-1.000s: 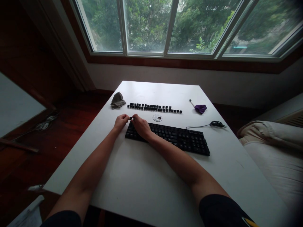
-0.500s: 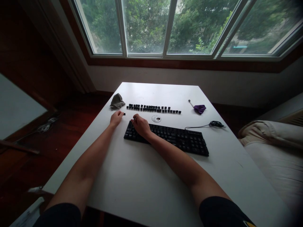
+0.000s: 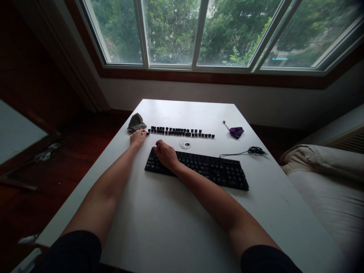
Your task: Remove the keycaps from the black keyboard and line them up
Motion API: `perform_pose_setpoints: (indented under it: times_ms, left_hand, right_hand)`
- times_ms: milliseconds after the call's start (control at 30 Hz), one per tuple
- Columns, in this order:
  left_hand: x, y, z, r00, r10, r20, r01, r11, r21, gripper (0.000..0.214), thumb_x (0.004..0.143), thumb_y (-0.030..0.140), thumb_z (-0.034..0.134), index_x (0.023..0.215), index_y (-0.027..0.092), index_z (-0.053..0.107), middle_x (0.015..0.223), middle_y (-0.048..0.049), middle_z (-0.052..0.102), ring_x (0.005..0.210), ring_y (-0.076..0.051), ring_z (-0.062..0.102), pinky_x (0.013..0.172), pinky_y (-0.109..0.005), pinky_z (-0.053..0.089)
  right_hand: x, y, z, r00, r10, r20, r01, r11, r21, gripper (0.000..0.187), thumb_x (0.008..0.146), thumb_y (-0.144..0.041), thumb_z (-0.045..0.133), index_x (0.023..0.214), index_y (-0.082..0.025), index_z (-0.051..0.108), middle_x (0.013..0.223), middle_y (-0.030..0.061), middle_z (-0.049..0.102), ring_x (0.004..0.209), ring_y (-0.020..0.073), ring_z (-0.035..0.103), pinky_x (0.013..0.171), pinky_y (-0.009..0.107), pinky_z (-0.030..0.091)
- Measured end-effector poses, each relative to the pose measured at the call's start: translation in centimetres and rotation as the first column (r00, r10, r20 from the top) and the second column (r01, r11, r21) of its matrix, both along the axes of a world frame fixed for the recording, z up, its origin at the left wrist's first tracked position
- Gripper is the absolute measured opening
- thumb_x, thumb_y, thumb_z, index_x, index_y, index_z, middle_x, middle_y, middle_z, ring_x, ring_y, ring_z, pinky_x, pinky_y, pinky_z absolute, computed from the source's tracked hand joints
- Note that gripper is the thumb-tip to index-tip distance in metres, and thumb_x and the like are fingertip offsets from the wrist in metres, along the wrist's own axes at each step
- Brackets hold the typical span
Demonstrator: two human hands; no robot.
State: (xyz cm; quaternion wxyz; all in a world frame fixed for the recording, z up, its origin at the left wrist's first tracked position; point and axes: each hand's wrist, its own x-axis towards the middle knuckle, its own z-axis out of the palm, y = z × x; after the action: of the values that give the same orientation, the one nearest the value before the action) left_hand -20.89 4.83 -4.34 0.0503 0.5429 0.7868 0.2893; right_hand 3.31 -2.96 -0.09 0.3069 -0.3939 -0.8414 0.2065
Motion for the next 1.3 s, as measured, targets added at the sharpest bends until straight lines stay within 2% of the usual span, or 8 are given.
perform_pose_setpoints:
  times_ms: [267, 467, 633, 867, 1067, 1300]
  left_hand:
    - [0.2, -0.4, -0.1, 0.999, -0.028, -0.033, 0.028, 0.999, 0.018, 0.032, 0.093, 0.043, 0.050, 0.108, 0.027, 0.073, 0.108, -0.0088, 0.073, 0.101, -0.028, 0.063, 0.097, -0.042, 0.037]
    - [0.2, -0.8, 0.0, 1.000, -0.014, -0.016, 0.015, 0.999, 0.034, 0.027, 0.090, 0.027, 0.051, 0.111, 0.028, 0.070, 0.101, -0.0026, 0.072, 0.100, -0.022, 0.063, 0.097, -0.036, 0.039]
    - [0.3, -1.0, -0.2, 0.994, -0.047, -0.097, 0.051, 0.998, 0.038, 0.021, 0.085, 0.028, 0.059, 0.101, 0.028, 0.072, 0.104, -0.0048, 0.067, 0.103, -0.025, 0.061, 0.097, -0.040, 0.041]
    - [0.5, -0.7, -0.3, 0.987, -0.026, -0.157, 0.033, 0.998, 0.045, 0.021, 0.086, 0.031, 0.056, 0.096, 0.028, 0.074, 0.114, -0.0084, 0.062, 0.114, -0.032, 0.052, 0.099, -0.048, 0.040]
    - [0.7, -0.7, -0.2, 0.984, -0.017, -0.176, 0.022, 0.999, 0.026, 0.024, 0.089, 0.033, 0.051, 0.097, 0.026, 0.072, 0.119, -0.0102, 0.061, 0.115, -0.033, 0.051, 0.100, -0.049, 0.039]
    - [1.2, -1.1, -0.1, 0.959, -0.027, -0.280, 0.044, 0.998, 0.053, 0.026, 0.092, 0.029, 0.046, 0.099, 0.025, 0.071, 0.114, -0.0106, 0.064, 0.109, -0.031, 0.053, 0.094, -0.046, 0.042]
  right_hand:
    - [0.1, 0.0, -0.1, 1.000, -0.002, -0.001, 0.002, 1.000, 0.017, 0.020, 0.100, -0.038, 0.048, 0.113, -0.024, 0.054, 0.094, 0.0028, 0.071, 0.077, 0.0191, 0.065, 0.068, 0.027, 0.039]
    - [-0.1, 0.1, -0.2, 1.000, -0.001, -0.008, 0.001, 1.000, 0.030, 0.019, 0.100, -0.038, 0.049, 0.111, -0.024, 0.054, 0.096, 0.0028, 0.071, 0.078, 0.0188, 0.065, 0.068, 0.027, 0.038]
    - [-0.1, 0.1, -0.4, 1.000, -0.003, -0.010, 0.003, 0.999, 0.032, 0.019, 0.100, -0.039, 0.049, 0.111, -0.024, 0.054, 0.095, 0.0024, 0.071, 0.076, 0.0185, 0.064, 0.067, 0.027, 0.038]
    - [0.0, 0.1, -0.4, 1.000, -0.001, -0.008, 0.001, 0.999, 0.038, 0.020, 0.100, -0.040, 0.049, 0.111, -0.024, 0.054, 0.094, 0.0026, 0.071, 0.077, 0.0188, 0.064, 0.067, 0.027, 0.038]
    - [0.0, 0.1, -0.5, 1.000, 0.004, -0.003, -0.004, 0.999, 0.040, 0.020, 0.100, -0.040, 0.049, 0.110, -0.024, 0.054, 0.095, 0.0028, 0.070, 0.078, 0.0186, 0.064, 0.068, 0.027, 0.038]
    - [0.0, 0.0, -0.3, 1.000, 0.012, 0.000, -0.012, 0.999, 0.049, 0.021, 0.100, -0.040, 0.048, 0.111, -0.024, 0.054, 0.095, 0.0031, 0.069, 0.077, 0.0189, 0.063, 0.067, 0.028, 0.038]
